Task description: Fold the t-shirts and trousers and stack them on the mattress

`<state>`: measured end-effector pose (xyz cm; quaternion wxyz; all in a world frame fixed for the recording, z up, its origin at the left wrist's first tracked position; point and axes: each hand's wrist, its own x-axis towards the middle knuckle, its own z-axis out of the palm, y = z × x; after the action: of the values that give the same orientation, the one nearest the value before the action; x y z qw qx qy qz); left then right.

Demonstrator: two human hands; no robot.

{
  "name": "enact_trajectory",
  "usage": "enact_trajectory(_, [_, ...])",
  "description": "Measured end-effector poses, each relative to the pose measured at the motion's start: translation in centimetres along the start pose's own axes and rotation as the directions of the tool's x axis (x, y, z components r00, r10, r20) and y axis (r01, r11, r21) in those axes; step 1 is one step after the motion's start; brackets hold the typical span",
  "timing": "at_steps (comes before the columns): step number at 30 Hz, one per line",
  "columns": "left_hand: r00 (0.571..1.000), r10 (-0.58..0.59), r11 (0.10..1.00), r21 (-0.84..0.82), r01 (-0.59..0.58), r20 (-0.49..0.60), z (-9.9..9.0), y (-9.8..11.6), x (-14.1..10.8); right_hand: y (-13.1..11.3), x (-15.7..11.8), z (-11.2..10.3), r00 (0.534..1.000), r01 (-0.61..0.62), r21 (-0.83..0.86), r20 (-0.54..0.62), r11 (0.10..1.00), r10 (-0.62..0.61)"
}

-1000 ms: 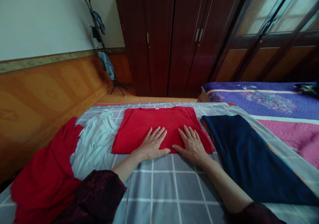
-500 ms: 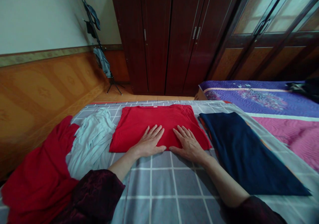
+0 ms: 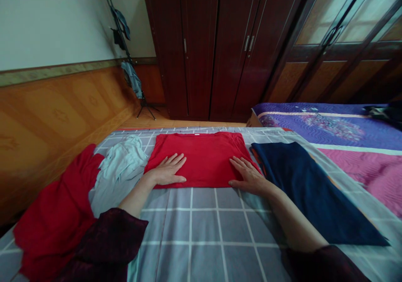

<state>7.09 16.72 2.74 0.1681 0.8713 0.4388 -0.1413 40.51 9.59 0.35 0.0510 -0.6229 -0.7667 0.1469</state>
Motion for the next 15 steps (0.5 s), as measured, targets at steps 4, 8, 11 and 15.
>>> enact_trajectory(4, [0.987, -0.078, 0.997, 0.016, 0.081, -0.139, 0.3, 0.8, -0.3, -0.7, 0.5, 0.7, 0.995, 0.023, 0.005, -0.102, 1.000, -0.023])
enact_trajectory(8, [0.933, 0.037, 0.998, 0.060, -0.017, -0.358, 2.1, 5.0, 1.1, -3.0, 1.1, 3.0, 0.965, 0.022, -0.081, -0.257, 0.997, -0.042])
enact_trajectory(11, [0.941, 0.060, 0.998, 0.054, -0.044, -0.333, 3.5, 6.3, 1.8, -3.5, 1.1, 4.2, 0.947, 0.008, -0.189, -0.313, 0.982, -0.068])
enact_trajectory(15, [0.938, -0.127, 0.988, 0.042, 0.148, -0.322, 4.3, 3.1, 0.0, -2.7, 0.8, 4.4, 0.937, -0.044, -0.238, -0.347, 0.970, -0.042])
